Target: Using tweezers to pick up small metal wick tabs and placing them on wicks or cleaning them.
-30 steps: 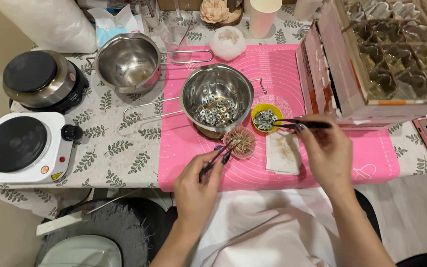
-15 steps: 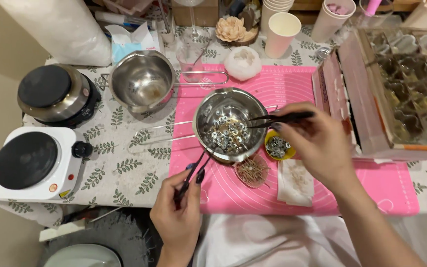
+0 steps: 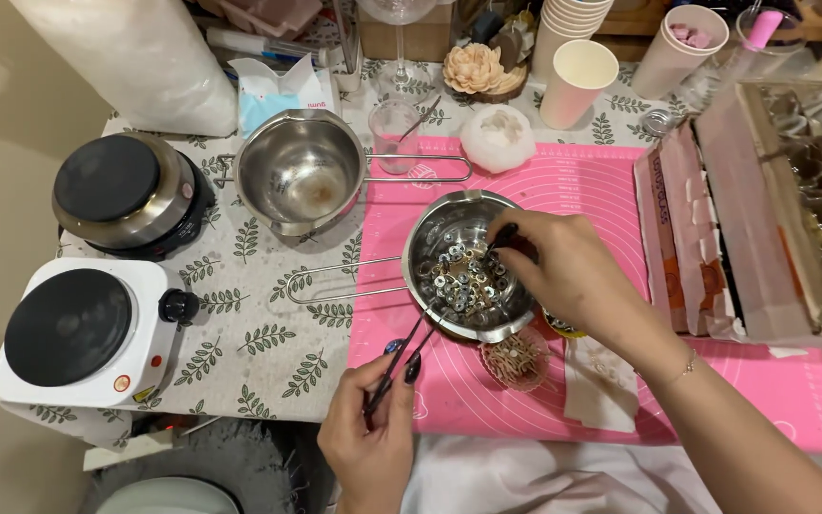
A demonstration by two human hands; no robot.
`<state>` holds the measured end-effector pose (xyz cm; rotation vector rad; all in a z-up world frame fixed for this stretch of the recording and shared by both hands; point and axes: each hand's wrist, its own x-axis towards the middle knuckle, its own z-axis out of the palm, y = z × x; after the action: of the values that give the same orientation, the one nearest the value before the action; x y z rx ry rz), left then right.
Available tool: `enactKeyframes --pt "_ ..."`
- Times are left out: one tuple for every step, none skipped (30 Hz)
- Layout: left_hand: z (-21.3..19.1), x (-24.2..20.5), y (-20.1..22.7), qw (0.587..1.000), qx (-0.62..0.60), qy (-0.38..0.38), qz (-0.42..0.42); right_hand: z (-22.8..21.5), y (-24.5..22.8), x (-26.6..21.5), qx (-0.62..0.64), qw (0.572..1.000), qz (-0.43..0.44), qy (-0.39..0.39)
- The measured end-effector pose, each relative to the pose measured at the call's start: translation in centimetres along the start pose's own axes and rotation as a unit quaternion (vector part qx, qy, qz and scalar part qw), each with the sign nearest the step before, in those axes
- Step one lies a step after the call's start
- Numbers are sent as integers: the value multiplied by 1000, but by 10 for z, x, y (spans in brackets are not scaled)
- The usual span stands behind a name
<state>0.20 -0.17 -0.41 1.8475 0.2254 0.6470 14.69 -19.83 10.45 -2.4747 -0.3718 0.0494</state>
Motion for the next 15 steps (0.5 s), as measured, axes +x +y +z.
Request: enactKeyframes --pt "0 0 0 1000 0 0 -1 1 1 1 0 1000 0 -1" --pt "0 1 0 1000 -6 -2 -3 2 2 1 -2 1000 8 -2" --pt "0 1 1 1000 -11 -3 -4 3 3 2 -4 1000 16 -4" --pt "0 2 1 1000 -11 -3 -5 2 2 1 -4 1000 16 -5" --pt "0 3 2 1000 -18 -5 -5 0 2 0 5 1000 15 18" --pt "0 4 2 1000 -24 -7 -4 -1 1 -2 14 999 14 42" --pt "0 4 1 1000 -24 -7 -4 -3 2 -3 14 999 14 41" --pt "0 4 0 999 -31 -8 -4 -6 2 -5 26 998 7 50" --pt "0 3 -1 999 -37 -9 -5 -8 3 -6 38 998 1 59" --pt "0 4 -1 999 -37 -9 -5 -10 4 -9 38 998 1 59" --pt "0 3 -1 999 -33 -10 -9 -11 6 -11 44 997 -18 66" --pt "0 3 -1 999 -28 -11 -14 -12 7 -14 49 995 -36 74" --pt "-1 6 3 999 -28 -11 -14 -14 5 -16 49 995 -36 74" --pt "-1 8 7 1000 -17 -18 1 -16 4 -18 63 996 -15 68" --pt "-1 10 12 1000 -6 -26 15 -18 2 -20 77 995 6 63"
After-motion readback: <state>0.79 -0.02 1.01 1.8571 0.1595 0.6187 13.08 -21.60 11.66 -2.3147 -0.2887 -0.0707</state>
